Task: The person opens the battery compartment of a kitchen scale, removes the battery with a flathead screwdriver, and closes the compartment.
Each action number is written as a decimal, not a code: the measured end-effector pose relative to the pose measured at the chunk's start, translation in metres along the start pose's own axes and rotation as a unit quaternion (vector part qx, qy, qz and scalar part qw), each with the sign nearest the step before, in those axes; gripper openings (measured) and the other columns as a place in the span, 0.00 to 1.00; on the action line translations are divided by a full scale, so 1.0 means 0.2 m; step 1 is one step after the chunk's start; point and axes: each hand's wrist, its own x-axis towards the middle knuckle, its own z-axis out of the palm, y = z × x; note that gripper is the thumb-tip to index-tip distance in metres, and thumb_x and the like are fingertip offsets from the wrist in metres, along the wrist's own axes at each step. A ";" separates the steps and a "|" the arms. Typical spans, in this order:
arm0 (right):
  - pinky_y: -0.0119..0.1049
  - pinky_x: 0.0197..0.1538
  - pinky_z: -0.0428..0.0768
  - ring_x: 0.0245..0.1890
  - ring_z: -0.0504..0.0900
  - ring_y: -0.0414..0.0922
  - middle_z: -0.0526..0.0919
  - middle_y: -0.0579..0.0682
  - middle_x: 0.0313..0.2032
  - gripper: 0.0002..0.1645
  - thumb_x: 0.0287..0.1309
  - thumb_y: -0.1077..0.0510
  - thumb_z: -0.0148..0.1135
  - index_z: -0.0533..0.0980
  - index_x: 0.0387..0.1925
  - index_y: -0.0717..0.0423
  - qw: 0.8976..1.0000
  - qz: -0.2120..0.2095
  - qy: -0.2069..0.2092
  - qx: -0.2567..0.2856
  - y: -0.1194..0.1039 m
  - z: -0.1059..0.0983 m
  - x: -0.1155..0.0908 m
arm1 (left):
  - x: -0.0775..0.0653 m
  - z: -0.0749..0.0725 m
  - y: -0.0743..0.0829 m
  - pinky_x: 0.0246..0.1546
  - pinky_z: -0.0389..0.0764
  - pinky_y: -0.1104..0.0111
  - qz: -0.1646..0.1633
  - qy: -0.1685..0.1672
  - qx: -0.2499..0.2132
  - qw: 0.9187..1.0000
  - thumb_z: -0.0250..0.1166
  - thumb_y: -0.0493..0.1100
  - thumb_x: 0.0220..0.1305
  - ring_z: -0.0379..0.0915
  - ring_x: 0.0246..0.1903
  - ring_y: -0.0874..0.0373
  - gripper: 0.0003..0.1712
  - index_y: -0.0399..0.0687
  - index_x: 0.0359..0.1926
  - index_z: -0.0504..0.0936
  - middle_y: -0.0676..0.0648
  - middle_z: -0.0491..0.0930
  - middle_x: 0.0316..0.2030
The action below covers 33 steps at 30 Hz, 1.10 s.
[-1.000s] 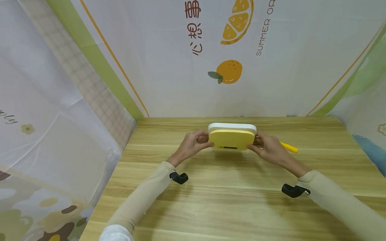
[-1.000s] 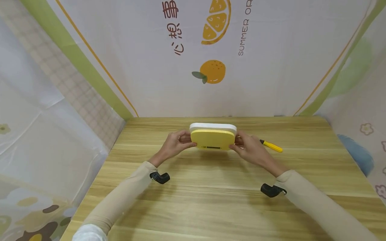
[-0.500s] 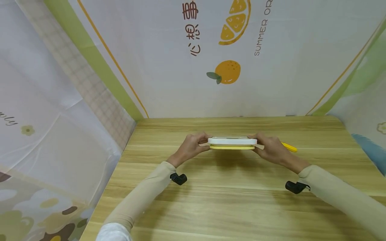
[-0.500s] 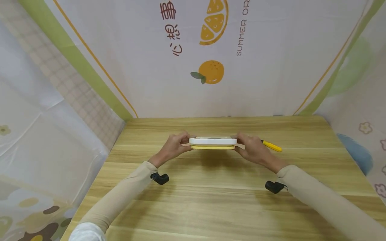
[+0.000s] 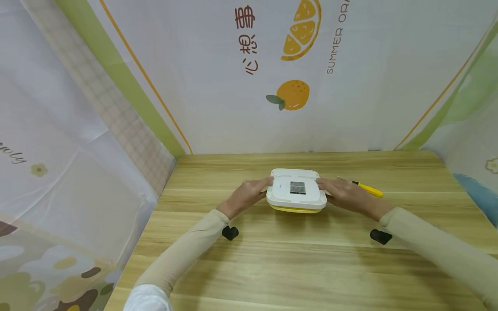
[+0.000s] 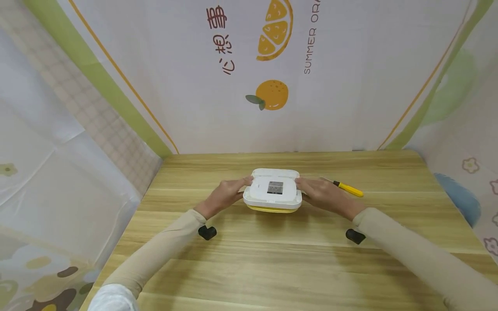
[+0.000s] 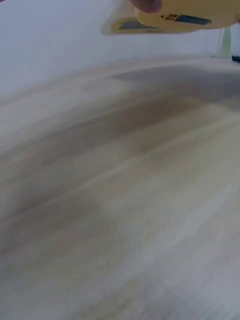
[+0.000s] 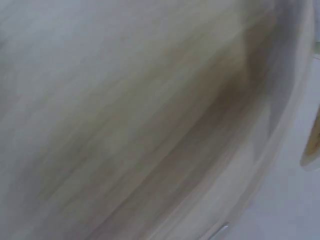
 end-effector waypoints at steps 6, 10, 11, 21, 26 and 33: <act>0.47 0.36 0.91 0.40 0.89 0.58 0.87 0.65 0.46 0.27 0.84 0.53 0.35 0.77 0.47 0.69 0.999 -0.012 -0.024 -0.022 0.03 0.03 -0.03 | -0.02 0.04 0.01 0.53 0.86 0.70 0.004 0.003 0.014 1.000 0.76 0.33 0.58 0.85 0.49 0.49 0.26 0.33 0.55 0.74 0.37 0.87 0.49; 0.46 0.34 0.91 0.40 0.89 0.58 0.86 0.66 0.47 0.28 0.84 0.52 0.35 0.77 0.47 0.70 0.999 -0.014 -0.027 -0.025 0.04 0.05 -0.04 | -0.02 0.08 0.01 0.53 0.86 0.70 -0.007 -0.003 0.025 1.000 0.75 0.32 0.59 0.86 0.48 0.48 0.27 0.31 0.55 0.73 0.36 0.86 0.49; 0.46 0.34 0.91 0.40 0.89 0.58 0.86 0.66 0.47 0.28 0.84 0.52 0.35 0.77 0.47 0.70 0.999 -0.015 -0.028 -0.025 0.05 0.05 -0.04 | -0.02 0.09 0.01 0.52 0.86 0.70 -0.009 -0.004 0.026 1.000 0.75 0.32 0.59 0.86 0.48 0.47 0.26 0.31 0.55 0.74 0.36 0.86 0.49; 0.44 0.35 0.91 0.41 0.89 0.56 0.87 0.65 0.45 0.26 0.84 0.55 0.35 0.76 0.45 0.70 0.999 -0.023 -0.039 -0.015 0.06 0.10 -0.05 | -0.05 0.13 0.00 0.51 0.87 0.69 -0.007 -0.012 0.044 0.999 0.72 0.34 0.63 0.86 0.48 0.47 0.20 0.33 0.52 0.76 0.34 0.85 0.50; 0.43 0.33 0.91 0.40 0.90 0.56 0.88 0.65 0.45 0.27 0.84 0.55 0.34 0.76 0.44 0.70 0.999 -0.019 -0.047 -0.015 0.05 0.11 -0.06 | -0.07 0.15 0.00 0.50 0.87 0.68 -0.005 -0.022 0.057 0.998 0.71 0.34 0.64 0.86 0.49 0.47 0.18 0.34 0.51 0.75 0.34 0.85 0.51; 0.41 0.33 0.90 0.41 0.89 0.55 0.88 0.64 0.46 0.27 0.84 0.54 0.32 0.75 0.46 0.68 0.998 -0.010 -0.062 -0.020 0.04 0.11 -0.07 | -0.07 0.15 0.00 0.49 0.88 0.66 -0.018 -0.033 0.053 0.998 0.71 0.33 0.64 0.86 0.48 0.47 0.17 0.32 0.51 0.77 0.34 0.85 0.50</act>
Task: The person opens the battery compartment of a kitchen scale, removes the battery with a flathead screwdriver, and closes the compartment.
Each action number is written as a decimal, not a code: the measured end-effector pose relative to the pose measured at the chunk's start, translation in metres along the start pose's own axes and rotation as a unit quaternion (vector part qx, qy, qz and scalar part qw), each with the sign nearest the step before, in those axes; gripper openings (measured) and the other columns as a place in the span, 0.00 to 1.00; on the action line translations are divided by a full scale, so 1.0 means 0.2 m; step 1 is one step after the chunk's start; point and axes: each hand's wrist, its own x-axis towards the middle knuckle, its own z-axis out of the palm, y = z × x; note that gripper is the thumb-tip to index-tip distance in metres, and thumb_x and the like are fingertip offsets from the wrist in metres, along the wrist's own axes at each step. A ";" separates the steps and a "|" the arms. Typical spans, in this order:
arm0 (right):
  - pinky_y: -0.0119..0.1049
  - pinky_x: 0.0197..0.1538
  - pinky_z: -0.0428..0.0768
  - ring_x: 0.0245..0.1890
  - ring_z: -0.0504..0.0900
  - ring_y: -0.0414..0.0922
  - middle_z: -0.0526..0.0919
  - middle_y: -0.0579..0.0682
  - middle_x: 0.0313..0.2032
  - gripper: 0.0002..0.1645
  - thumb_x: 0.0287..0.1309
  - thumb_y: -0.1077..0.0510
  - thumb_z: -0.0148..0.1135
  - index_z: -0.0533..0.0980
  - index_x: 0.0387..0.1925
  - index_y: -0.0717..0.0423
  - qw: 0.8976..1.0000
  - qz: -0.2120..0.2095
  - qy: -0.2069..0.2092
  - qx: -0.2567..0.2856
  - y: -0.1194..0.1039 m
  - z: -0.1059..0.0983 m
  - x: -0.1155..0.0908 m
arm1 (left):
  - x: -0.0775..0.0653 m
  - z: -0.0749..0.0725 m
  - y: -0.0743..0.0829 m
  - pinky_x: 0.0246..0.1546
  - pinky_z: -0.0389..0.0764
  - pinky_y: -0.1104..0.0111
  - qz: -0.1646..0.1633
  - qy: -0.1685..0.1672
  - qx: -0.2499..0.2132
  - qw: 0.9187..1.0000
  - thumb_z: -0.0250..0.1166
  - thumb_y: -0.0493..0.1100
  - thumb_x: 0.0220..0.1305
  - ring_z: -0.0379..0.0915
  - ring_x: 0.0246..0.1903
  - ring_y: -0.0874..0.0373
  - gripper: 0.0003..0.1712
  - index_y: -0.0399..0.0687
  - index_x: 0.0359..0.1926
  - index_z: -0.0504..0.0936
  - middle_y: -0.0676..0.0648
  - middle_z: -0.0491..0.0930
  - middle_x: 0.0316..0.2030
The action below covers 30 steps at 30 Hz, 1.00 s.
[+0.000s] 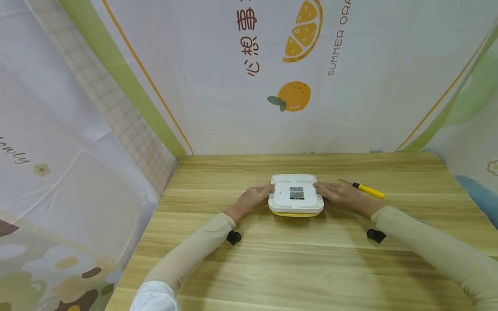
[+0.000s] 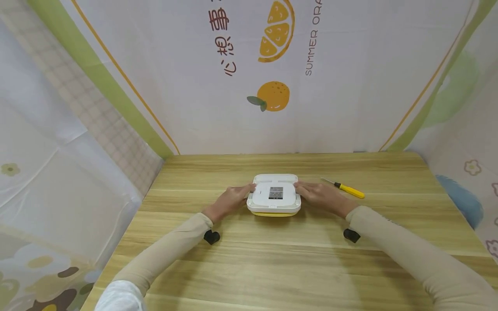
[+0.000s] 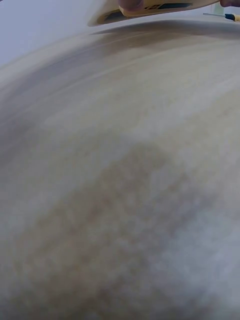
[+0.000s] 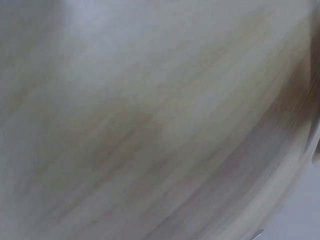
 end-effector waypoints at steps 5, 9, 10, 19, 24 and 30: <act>0.42 0.33 0.90 0.41 0.89 0.56 0.87 0.65 0.47 0.27 0.84 0.55 0.30 0.74 0.46 0.69 1.000 0.006 -0.008 0.000 0.00 0.00 -0.01 | 0.00 0.00 0.00 0.48 0.89 0.66 -0.002 -0.016 -0.008 1.000 0.71 0.33 0.64 0.86 0.47 0.47 0.21 0.29 0.55 0.77 0.34 0.85 0.50; 0.43 0.34 0.90 0.41 0.89 0.56 0.87 0.66 0.47 0.27 0.84 0.56 0.30 0.74 0.46 0.70 1.000 0.013 -0.015 0.004 -0.01 0.00 -0.02 | 0.01 0.00 -0.01 0.49 0.89 0.66 0.005 -0.023 -0.020 1.000 0.70 0.34 0.65 0.86 0.47 0.48 0.21 0.31 0.55 0.76 0.36 0.86 0.49; 0.43 0.35 0.91 0.42 0.89 0.56 0.87 0.66 0.47 0.27 0.84 0.55 0.30 0.74 0.47 0.70 1.000 0.014 -0.017 0.004 -0.01 0.00 -0.02 | 0.01 0.00 -0.01 0.49 0.89 0.66 0.006 -0.023 -0.024 0.999 0.71 0.35 0.65 0.86 0.47 0.48 0.20 0.31 0.55 0.75 0.36 0.86 0.49; 0.43 0.35 0.91 0.42 0.89 0.55 0.87 0.65 0.46 0.29 0.84 0.57 0.26 0.74 0.45 0.69 0.999 0.007 -0.036 -0.009 -0.01 0.00 -0.01 | 0.00 -0.01 -0.02 0.43 0.91 0.66 0.027 -0.033 0.003 0.999 0.70 0.37 0.66 0.88 0.41 0.51 0.18 0.36 0.52 0.74 0.40 0.89 0.42; 0.42 0.33 0.90 0.42 0.89 0.55 0.88 0.65 0.46 0.31 0.83 0.60 0.22 0.75 0.45 0.69 0.999 0.002 -0.046 -0.022 -0.01 0.00 -0.01 | 0.02 -0.01 -0.02 0.39 0.91 0.66 0.023 -0.052 -0.001 0.998 0.67 0.38 0.68 0.88 0.38 0.52 0.15 0.40 0.50 0.73 0.41 0.89 0.41; 0.41 0.34 0.91 0.43 0.89 0.54 0.88 0.64 0.46 0.32 0.83 0.59 0.20 0.75 0.43 0.68 0.998 -0.007 -0.067 -0.018 -0.01 0.01 -0.02 | 0.03 -0.04 -0.01 0.38 0.91 0.67 0.009 -0.071 -0.020 0.997 0.69 0.38 0.67 0.88 0.37 0.52 0.14 0.39 0.49 0.76 0.41 0.89 0.44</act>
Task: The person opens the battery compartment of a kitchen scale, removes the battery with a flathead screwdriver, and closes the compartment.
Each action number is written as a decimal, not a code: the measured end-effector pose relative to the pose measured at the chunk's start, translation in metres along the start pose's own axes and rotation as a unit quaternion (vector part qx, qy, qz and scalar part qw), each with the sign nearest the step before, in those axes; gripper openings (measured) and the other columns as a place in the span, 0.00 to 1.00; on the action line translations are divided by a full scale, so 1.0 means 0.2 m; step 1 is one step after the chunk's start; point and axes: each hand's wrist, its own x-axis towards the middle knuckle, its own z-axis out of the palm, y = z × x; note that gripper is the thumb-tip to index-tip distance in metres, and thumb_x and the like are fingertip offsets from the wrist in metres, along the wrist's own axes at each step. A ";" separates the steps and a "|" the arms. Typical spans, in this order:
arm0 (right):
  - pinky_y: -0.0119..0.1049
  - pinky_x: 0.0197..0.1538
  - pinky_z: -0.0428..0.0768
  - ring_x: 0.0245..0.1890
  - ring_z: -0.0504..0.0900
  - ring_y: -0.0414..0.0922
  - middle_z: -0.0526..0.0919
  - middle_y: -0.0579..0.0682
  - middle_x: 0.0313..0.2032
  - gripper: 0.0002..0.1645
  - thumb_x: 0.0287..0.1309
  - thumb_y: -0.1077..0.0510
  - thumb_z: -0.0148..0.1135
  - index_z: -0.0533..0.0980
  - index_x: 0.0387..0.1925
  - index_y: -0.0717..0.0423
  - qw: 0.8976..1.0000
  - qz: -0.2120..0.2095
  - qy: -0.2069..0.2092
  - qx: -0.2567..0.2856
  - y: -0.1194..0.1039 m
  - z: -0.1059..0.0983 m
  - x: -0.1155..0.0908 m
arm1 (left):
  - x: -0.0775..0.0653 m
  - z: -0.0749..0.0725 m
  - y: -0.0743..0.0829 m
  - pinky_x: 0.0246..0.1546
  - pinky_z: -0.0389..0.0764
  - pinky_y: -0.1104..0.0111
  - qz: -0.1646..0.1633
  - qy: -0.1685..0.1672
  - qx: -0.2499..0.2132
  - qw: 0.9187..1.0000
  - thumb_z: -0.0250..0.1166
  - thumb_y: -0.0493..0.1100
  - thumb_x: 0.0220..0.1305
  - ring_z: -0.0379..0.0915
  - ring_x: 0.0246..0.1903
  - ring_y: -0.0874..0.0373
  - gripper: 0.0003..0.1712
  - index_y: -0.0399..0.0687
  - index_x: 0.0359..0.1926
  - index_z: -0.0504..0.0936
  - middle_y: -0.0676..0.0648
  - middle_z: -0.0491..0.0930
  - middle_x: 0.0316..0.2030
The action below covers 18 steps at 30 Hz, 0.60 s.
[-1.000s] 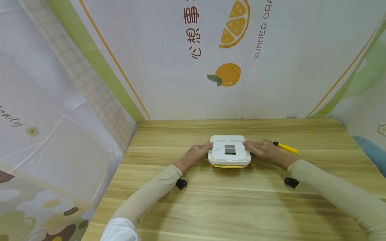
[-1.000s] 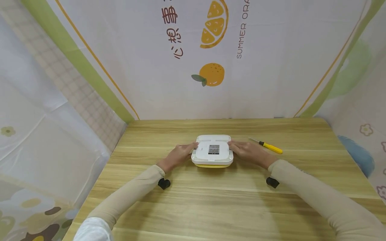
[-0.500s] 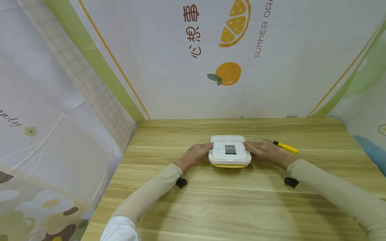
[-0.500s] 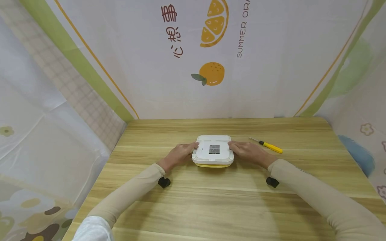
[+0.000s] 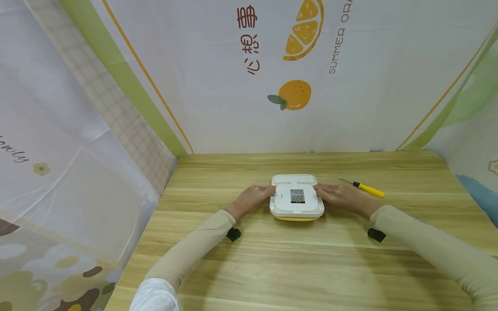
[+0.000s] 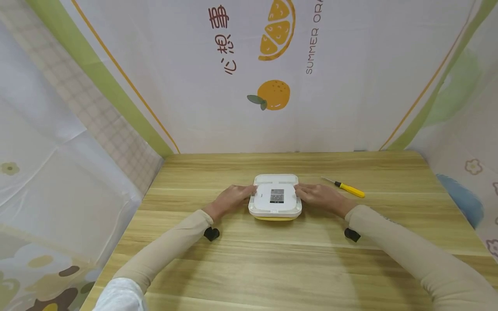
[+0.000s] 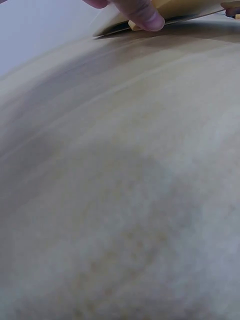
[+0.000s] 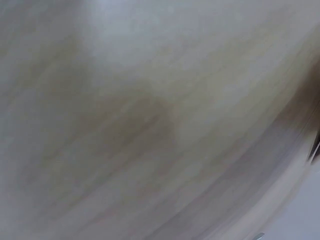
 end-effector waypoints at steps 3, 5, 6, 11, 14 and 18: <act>0.41 0.34 0.91 0.43 0.89 0.53 0.88 0.63 0.46 0.34 0.83 0.58 0.19 0.75 0.41 0.67 1.000 -0.005 -0.007 -0.001 0.00 0.00 0.00 | 0.01 -0.01 0.00 0.40 0.91 0.68 -0.003 -0.010 -0.006 1.000 0.68 0.39 0.67 0.88 0.39 0.53 0.11 0.40 0.47 0.78 0.42 0.89 0.46; 0.40 0.32 0.90 0.42 0.89 0.53 0.88 0.63 0.46 0.35 0.82 0.59 0.17 0.75 0.41 0.66 1.000 -0.010 -0.007 -0.003 0.00 0.00 0.00 | 0.01 -0.02 0.00 0.40 0.91 0.68 -0.003 -0.017 -0.002 1.000 0.66 0.40 0.68 0.88 0.39 0.54 0.08 0.41 0.44 0.79 0.42 0.89 0.47; 0.40 0.32 0.90 0.41 0.89 0.53 0.88 0.63 0.46 0.34 0.82 0.60 0.16 0.75 0.41 0.66 1.000 -0.013 -0.006 -0.005 0.00 0.00 0.00 | 0.01 -0.02 0.00 0.40 0.91 0.68 -0.002 -0.022 0.001 1.000 0.66 0.40 0.69 0.88 0.39 0.54 0.07 0.42 0.42 0.78 0.43 0.88 0.47; 0.37 0.24 0.88 0.39 0.90 0.53 0.89 0.61 0.44 0.32 0.82 0.63 0.16 0.72 0.38 0.63 0.999 -0.032 0.004 -0.009 0.00 0.00 0.00 | 0.01 -0.04 -0.01 0.35 0.90 0.70 0.014 -0.034 0.022 0.999 0.65 0.41 0.70 0.88 0.36 0.55 0.07 0.42 0.38 0.76 0.43 0.89 0.47; 0.37 0.22 0.87 0.38 0.90 0.53 0.89 0.61 0.43 0.31 0.82 0.65 0.17 0.72 0.37 0.63 0.999 -0.043 0.009 -0.013 0.00 0.00 0.01 | 0.01 -0.04 -0.01 0.30 0.88 0.71 0.038 -0.035 0.047 0.998 0.63 0.39 0.71 0.86 0.31 0.58 0.06 0.43 0.37 0.75 0.45 0.89 0.44; 0.38 0.25 0.88 0.40 0.90 0.52 0.89 0.62 0.42 0.32 0.82 0.66 0.19 0.75 0.39 0.63 0.998 -0.060 0.011 -0.019 0.00 0.00 0.02 | 0.01 -0.04 -0.02 0.26 0.86 0.73 0.072 -0.029 0.081 0.994 0.59 0.36 0.74 0.84 0.28 0.59 0.05 0.43 0.37 0.74 0.47 0.89 0.39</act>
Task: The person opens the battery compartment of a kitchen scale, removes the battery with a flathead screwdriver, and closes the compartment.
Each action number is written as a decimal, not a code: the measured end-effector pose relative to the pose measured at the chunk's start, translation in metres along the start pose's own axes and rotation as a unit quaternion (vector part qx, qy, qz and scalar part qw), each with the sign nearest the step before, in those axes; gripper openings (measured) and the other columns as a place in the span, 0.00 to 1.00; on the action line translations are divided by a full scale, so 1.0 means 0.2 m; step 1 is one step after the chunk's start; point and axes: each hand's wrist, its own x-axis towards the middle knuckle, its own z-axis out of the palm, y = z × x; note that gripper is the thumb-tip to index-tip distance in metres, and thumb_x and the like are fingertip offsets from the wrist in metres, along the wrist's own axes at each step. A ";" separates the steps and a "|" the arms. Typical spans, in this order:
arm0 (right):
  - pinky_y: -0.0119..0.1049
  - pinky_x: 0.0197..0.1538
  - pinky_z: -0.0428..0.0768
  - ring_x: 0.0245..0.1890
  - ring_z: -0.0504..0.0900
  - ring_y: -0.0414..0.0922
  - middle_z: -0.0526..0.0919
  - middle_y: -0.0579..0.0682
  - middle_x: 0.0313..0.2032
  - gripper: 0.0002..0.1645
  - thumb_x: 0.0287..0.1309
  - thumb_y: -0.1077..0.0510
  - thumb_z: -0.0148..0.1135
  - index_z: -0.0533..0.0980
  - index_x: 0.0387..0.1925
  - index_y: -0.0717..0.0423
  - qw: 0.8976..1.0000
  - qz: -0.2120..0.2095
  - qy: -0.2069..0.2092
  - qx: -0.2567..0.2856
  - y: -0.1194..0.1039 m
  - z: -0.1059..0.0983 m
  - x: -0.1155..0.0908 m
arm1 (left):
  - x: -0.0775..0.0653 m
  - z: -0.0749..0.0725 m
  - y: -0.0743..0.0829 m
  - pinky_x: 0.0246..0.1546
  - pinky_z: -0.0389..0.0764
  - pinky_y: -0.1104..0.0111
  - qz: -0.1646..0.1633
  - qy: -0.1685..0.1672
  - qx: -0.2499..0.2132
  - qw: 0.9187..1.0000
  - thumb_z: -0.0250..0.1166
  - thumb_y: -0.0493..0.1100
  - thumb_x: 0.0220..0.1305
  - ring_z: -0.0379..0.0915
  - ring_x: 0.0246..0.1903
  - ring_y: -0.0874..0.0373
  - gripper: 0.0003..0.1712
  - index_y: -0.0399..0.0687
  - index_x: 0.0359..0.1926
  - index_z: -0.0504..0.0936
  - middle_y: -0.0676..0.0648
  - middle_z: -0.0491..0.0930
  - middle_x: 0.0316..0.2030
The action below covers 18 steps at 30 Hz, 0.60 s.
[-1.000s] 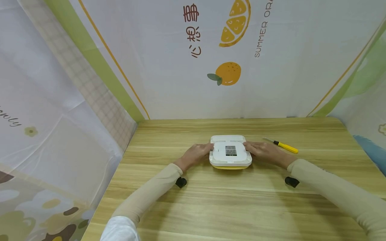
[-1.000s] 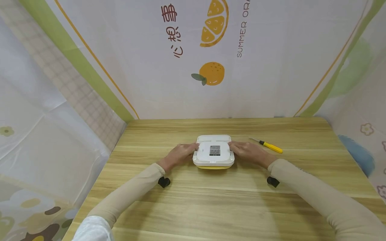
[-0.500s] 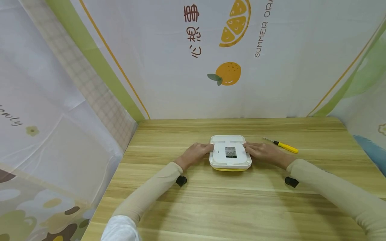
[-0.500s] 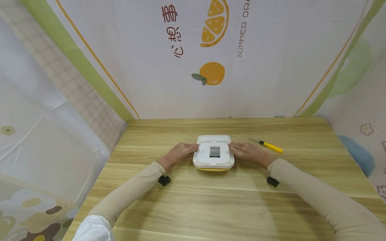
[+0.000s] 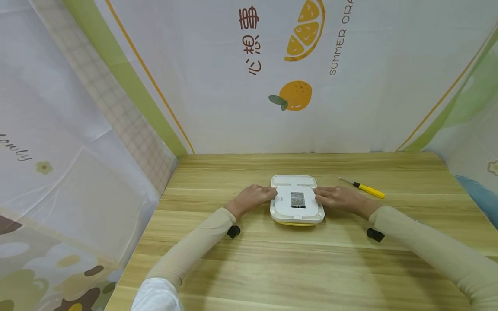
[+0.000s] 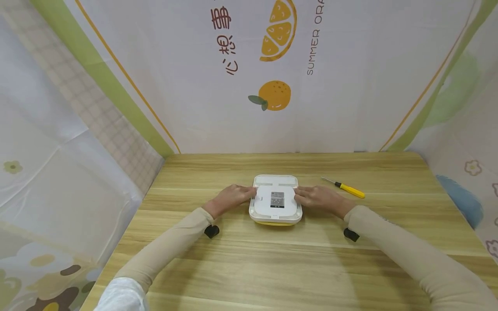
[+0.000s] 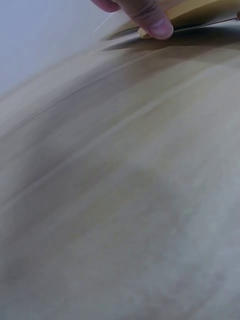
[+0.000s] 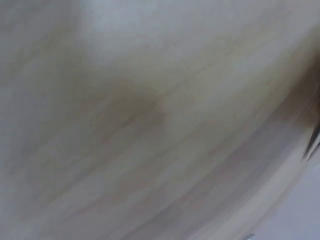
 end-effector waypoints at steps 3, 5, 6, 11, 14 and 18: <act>0.40 0.26 0.89 0.40 0.90 0.52 0.89 0.62 0.43 0.32 0.82 0.65 0.19 0.76 0.39 0.62 1.000 -0.010 -0.002 -0.006 0.00 0.00 0.00 | -0.01 0.01 -0.01 0.25 0.86 0.74 0.021 0.009 0.020 1.000 0.59 0.37 0.74 0.86 0.29 0.58 0.04 0.43 0.38 0.75 0.47 0.90 0.40; 0.39 0.25 0.89 0.40 0.90 0.52 0.89 0.61 0.43 0.33 0.81 0.66 0.18 0.76 0.39 0.62 1.000 -0.017 -0.003 -0.014 0.00 0.00 0.00 | -0.01 0.01 -0.01 0.24 0.86 0.75 0.036 0.017 0.032 0.999 0.61 0.36 0.72 0.86 0.29 0.58 0.04 0.44 0.37 0.75 0.48 0.90 0.40; 0.39 0.25 0.89 0.40 0.90 0.52 0.89 0.61 0.43 0.33 0.81 0.66 0.18 0.75 0.39 0.61 1.000 -0.020 -0.003 -0.016 0.00 0.00 0.00 | -0.01 0.01 -0.01 0.24 0.85 0.76 0.043 0.020 0.040 0.998 0.62 0.35 0.72 0.87 0.30 0.58 0.04 0.44 0.37 0.76 0.48 0.90 0.40; 0.39 0.24 0.88 0.39 0.90 0.52 0.89 0.61 0.42 0.32 0.82 0.65 0.21 0.75 0.36 0.61 0.999 -0.035 0.005 -0.023 -0.01 0.02 0.01 | -0.02 0.02 -0.01 0.21 0.83 0.78 0.069 0.025 0.071 0.995 0.66 0.32 0.68 0.86 0.29 0.60 0.05 0.44 0.38 0.77 0.49 0.90 0.39; 0.38 0.24 0.88 0.39 0.90 0.52 0.90 0.61 0.41 0.32 0.82 0.66 0.22 0.77 0.36 0.62 0.999 -0.043 0.013 -0.026 -0.02 0.02 0.01 | -0.02 0.03 0.00 0.16 0.77 0.80 0.080 0.024 0.091 0.992 0.67 0.32 0.67 0.83 0.25 0.63 0.06 0.44 0.38 0.77 0.49 0.90 0.40; 0.37 0.24 0.88 0.39 0.90 0.51 0.90 0.60 0.40 0.35 0.82 0.67 0.21 0.79 0.36 0.62 0.998 -0.050 0.018 -0.032 -0.03 0.01 0.00 | -0.02 0.03 0.01 0.13 0.71 0.82 0.092 0.029 0.114 0.989 0.68 0.33 0.66 0.81 0.23 0.64 0.08 0.45 0.36 0.76 0.50 0.89 0.37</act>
